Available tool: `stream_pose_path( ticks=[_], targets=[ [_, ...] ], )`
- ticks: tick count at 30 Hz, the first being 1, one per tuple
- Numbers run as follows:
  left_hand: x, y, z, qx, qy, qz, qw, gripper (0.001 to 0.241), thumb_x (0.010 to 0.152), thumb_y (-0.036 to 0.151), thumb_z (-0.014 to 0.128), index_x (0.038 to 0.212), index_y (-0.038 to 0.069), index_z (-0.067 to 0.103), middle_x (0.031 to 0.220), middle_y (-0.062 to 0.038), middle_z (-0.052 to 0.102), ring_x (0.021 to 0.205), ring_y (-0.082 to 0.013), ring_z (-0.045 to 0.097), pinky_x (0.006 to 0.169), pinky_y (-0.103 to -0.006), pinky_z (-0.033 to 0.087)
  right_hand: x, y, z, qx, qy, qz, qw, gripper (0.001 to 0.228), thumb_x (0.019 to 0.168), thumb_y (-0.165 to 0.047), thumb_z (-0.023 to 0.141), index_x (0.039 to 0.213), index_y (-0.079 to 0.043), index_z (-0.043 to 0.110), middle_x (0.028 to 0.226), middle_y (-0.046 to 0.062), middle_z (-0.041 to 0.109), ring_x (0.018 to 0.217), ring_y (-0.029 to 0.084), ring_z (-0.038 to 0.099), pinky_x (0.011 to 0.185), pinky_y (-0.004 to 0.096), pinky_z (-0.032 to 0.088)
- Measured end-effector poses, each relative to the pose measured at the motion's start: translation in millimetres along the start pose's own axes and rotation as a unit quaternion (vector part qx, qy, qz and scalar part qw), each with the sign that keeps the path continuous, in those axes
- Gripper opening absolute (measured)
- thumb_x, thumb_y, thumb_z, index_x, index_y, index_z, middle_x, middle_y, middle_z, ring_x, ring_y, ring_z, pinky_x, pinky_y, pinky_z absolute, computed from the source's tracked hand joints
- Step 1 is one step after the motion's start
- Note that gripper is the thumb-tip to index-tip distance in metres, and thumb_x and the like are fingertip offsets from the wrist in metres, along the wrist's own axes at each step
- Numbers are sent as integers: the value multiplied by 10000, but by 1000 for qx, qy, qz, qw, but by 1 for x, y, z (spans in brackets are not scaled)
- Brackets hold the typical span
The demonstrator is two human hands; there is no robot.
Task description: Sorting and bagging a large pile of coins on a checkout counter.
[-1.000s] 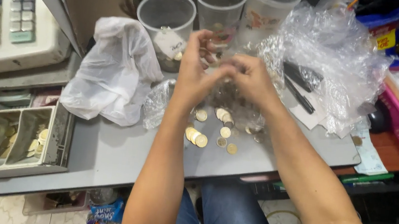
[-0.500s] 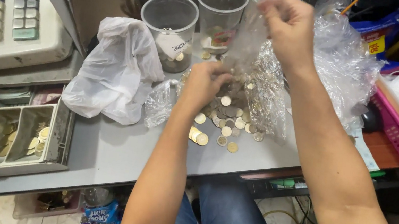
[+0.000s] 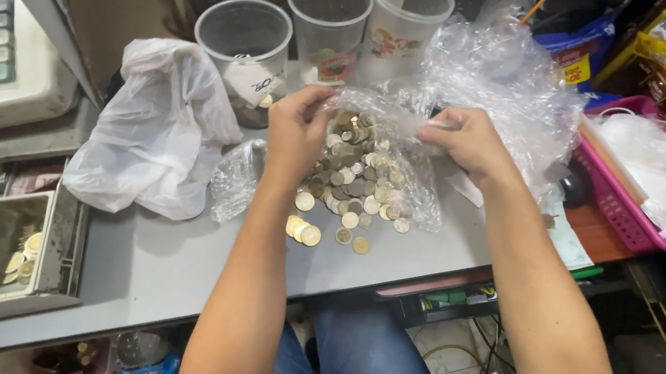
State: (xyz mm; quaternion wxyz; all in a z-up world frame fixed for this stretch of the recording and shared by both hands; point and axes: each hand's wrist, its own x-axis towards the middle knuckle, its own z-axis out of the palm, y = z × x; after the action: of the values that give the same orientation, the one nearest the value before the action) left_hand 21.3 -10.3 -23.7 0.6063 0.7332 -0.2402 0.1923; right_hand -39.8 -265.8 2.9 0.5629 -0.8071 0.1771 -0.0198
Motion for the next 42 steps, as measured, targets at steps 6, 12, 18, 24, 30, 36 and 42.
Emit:
stream_pose_path(
  ticks=[6, 12, 18, 24, 30, 36, 42],
  targets=[
    [3, 4, -9, 17, -44, -85, 995, 62, 908, 112, 747, 882, 90, 799, 796, 14, 762, 713, -90, 635, 697, -274, 525, -50, -92, -6, -12, 68, -97, 993, 125, 958, -73, 686, 1028, -159, 631, 1168, 25, 678, 922, 107, 701, 891, 270, 630],
    [2, -2, -8, 5, -68, -73, 995, 93, 934, 121, 755, 849, 90, 780, 669, 50, 608, 626, -78, 478, 617, -260, 419, -27, -116, -38, 44, 90, -253, 962, 282, 987, 95, 650, 1059, -167, 575, 1042, -1, 635, 801, 50, 599, 627, 164, 546],
    [4, 10, -11, 31, -61, -98, 993, 87, 923, 133, 733, 904, 71, 791, 844, -26, 789, 732, -124, 694, 698, -285, 575, 70, -68, -100, 195, 185, -270, 925, 322, 806, 145, 612, 839, -170, 671, 857, -22, 767, 799, 69, 707, 632, 232, 454],
    [3, 17, -15, 55, -13, -60, 997, 86, 915, 152, 720, 898, 87, 774, 890, -25, 772, 763, -138, 672, 713, -298, 556, 94, -6, -90, -241, 299, -327, 864, 241, 890, 140, 594, 1085, 29, 683, 1188, 144, 437, 1093, 247, 529, 998, 249, 523],
    [5, 2, -16, 70, 60, -17, 996, 79, 910, 147, 711, 896, 104, 776, 866, -11, 761, 720, -121, 676, 668, -254, 559, 88, 0, -50, -365, 30, -121, 923, 325, 906, 212, 546, 1141, 79, 730, 1173, 268, 713, 1055, 357, 707, 997, 433, 590],
    [8, 17, -25, 28, 125, -62, 990, 181, 885, 257, 775, 886, 77, 760, 821, 9, 743, 587, -35, 566, 553, -195, 487, 73, -22, -41, -431, 105, -101, 891, 191, 1006, -127, 715, 1153, -6, 724, 1238, 124, 559, 1160, 323, 456, 1056, 482, 413],
    [10, 31, -57, -484, 163, -140, 848, 338, 880, 370, 690, 940, 41, 737, 652, -63, 620, 478, -199, 573, 417, -296, 413, 124, 2, -94, -466, 99, -121, 871, 363, 939, -410, 757, 1242, -211, 780, 1203, 197, 736, 1125, 440, 648, 946, 527, 462]
  ],
)
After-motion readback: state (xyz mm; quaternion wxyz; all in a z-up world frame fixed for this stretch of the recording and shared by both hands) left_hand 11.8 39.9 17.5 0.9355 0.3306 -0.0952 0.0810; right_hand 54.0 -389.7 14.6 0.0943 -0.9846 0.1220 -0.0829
